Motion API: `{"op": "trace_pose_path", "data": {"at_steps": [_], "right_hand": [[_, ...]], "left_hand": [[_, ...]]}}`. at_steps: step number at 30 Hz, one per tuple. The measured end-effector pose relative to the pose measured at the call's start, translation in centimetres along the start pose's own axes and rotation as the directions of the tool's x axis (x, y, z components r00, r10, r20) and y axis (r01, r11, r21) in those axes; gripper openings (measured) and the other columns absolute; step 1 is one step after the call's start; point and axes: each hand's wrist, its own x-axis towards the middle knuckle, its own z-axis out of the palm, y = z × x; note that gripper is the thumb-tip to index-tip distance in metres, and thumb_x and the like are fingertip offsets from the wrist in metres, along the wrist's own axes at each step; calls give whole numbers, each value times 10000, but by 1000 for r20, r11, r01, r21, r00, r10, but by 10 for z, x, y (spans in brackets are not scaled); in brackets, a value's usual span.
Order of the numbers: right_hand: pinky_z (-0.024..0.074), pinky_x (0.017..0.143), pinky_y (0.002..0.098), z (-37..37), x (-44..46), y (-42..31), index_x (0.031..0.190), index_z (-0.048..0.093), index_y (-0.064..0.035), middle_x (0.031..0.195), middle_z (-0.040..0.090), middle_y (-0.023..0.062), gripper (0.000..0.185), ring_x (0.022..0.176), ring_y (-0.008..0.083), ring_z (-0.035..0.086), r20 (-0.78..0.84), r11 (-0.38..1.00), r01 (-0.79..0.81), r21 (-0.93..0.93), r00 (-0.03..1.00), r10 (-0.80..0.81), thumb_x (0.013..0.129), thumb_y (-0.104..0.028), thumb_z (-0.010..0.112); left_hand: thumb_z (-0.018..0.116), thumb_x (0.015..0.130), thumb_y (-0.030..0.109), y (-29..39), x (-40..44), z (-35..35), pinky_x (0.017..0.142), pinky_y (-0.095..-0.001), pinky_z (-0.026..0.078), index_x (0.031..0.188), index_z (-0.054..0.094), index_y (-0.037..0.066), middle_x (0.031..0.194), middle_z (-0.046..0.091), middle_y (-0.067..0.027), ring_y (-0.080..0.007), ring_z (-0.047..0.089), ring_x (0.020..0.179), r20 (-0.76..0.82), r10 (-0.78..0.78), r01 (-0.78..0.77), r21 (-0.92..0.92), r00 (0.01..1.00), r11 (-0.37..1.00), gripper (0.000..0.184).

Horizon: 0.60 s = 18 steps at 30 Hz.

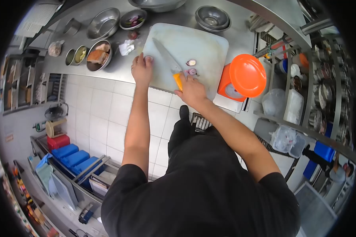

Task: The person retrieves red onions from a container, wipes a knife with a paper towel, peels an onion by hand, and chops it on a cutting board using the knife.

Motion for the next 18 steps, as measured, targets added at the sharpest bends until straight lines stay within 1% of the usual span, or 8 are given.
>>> {"op": "trace_pose_path", "data": {"at_steps": [3, 6, 8, 10, 13, 14, 15, 18], "right_hand": [[584, 874, 496, 8, 17, -3, 1501, 442, -29, 1198, 665, 251, 661, 1068, 405, 703, 70, 994, -95, 53, 993, 92, 912, -191, 695], [589, 853, 506, 4, 10, 4, 1512, 427, -25, 1194, 670, 274, 673, 1043, 423, 708, -36, 983, -85, 160, 995, 92, 882, -100, 648], [586, 869, 512, -20, -13, 13, 1523, 397, 3, 1214, 656, 289, 703, 1020, 430, 714, -86, 976, -89, 199, 990, 108, 890, -128, 675], [587, 868, 520, -32, -42, 25, 1524, 386, 21, 1218, 649, 296, 714, 999, 440, 716, -123, 965, -132, 225, 979, 163, 894, -136, 682], [597, 837, 533, -33, -67, 48, 1517, 395, 26, 1213, 645, 297, 694, 976, 457, 716, -137, 932, -270, 241, 941, 308, 894, -120, 666], [600, 825, 537, -26, -72, 57, 1518, 397, 24, 1221, 640, 297, 691, 971, 460, 717, -110, 917, -321, 235, 929, 354, 896, -118, 662], [604, 813, 541, -24, -74, 64, 1519, 398, 22, 1230, 636, 298, 688, 967, 463, 718, -84, 902, -368, 227, 915, 394, 897, -115, 659], [611, 787, 546, -16, -78, 73, 1531, 395, 9, 1272, 613, 307, 687, 961, 470, 720, -111, 921, -308, 238, 934, 341, 906, -120, 650]], "left_hand": [[659, 983, 260, 18, -22, -15, 1073, -538, 462, 1369, 639, 16, 1349, 633, -247, -446, 598, 1251, -197, 3, -25, -112, 980, 993, 457], [704, 933, 191, 43, -61, -28, 1068, -544, 455, 1352, 613, -3, 1282, 640, -248, -444, 588, 1252, -94, 49, -54, -47, 994, 997, 470], [724, 903, 180, 62, -78, -21, 1054, -549, 459, 1378, 578, -12, 1301, 624, -235, -449, 592, 1225, 66, 250, -235, -181, 966, 955, 532], [758, 903, 236, 105, -77, -17, 1016, -541, 491, 1420, 572, 44, 1368, 599, -221, -433, 608, 1185, 106, 439, -422, -153, 892, 894, 582], [795, 890, 277, 143, -61, -2, 1003, -510, 526, 1449, 600, 149, 1432, 593, -209, -431, 630, 1181, 392, 478, -478, -106, 786, 872, 606], [790, 910, 296, 140, -56, 13, 956, -496, 557, 1397, 653, 188, 1409, 609, -169, -409, 650, 1161, 416, 513, -530, -83, 751, 844, 517], [771, 927, 280, 139, -53, 25, 932, -485, 567, 1358, 673, 170, 1374, 625, -156, -400, 662, 1131, 443, 504, -519, -96, 742, 849, 455], [720, 974, 228, 135, -43, 45, 860, -466, 592, 1249, 718, 126, 1253, 666, -125, -374, 696, 1021, 477, 486, -497, -115, 732, 860, 294]]}}
